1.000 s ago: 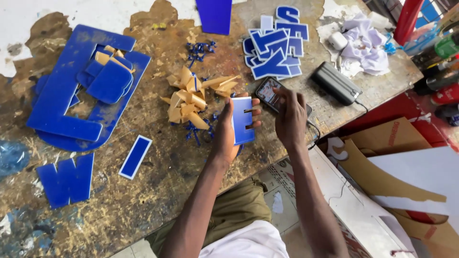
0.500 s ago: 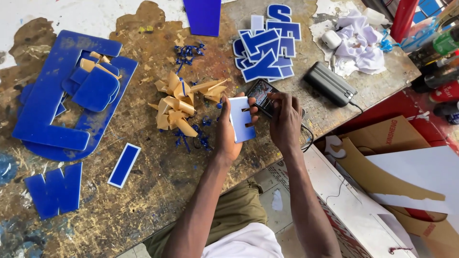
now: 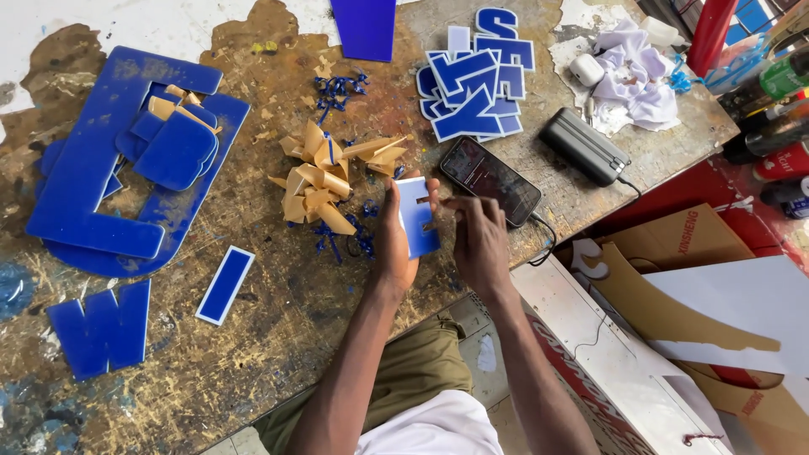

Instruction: Peeling the white protective film from blue acrylic letters on a workbench.

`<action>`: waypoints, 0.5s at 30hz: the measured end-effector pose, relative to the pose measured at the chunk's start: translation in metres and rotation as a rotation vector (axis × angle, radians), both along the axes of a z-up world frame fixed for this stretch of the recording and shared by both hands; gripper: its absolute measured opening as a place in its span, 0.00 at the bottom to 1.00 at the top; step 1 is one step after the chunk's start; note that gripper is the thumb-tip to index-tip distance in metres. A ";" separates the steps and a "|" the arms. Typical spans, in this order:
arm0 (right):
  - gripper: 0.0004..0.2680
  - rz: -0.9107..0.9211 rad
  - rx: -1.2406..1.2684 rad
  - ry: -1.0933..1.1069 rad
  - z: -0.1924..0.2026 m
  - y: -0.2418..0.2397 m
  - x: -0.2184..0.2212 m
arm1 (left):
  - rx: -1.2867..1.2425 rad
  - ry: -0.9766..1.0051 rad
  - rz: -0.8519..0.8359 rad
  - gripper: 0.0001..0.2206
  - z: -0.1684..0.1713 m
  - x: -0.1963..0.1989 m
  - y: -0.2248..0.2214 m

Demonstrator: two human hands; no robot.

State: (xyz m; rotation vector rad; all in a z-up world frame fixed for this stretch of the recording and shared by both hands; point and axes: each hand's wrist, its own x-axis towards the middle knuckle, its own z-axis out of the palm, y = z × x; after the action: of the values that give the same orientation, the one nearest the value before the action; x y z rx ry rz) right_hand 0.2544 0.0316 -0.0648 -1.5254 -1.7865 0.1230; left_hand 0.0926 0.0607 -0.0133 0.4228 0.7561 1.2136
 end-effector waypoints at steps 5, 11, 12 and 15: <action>0.06 0.103 0.020 0.166 0.043 -0.036 -0.042 | 0.091 0.111 -0.050 0.38 0.028 -0.038 -0.028; 0.06 0.197 0.023 0.274 0.039 -0.048 -0.069 | 0.118 0.115 -0.038 0.39 0.014 -0.087 -0.051; 0.05 0.195 0.021 0.263 0.038 -0.051 -0.069 | 0.123 0.115 -0.049 0.39 0.010 -0.093 -0.058; 0.07 0.151 0.029 0.303 -0.007 -0.041 -0.050 | 0.108 0.132 -0.028 0.38 0.015 -0.109 -0.069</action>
State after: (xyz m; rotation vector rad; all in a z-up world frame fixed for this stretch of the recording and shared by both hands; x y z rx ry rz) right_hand 0.2042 -0.0092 -0.0721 -1.2745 -1.6490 0.3798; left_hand -0.0166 -0.0087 0.0019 0.6053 0.7970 1.2126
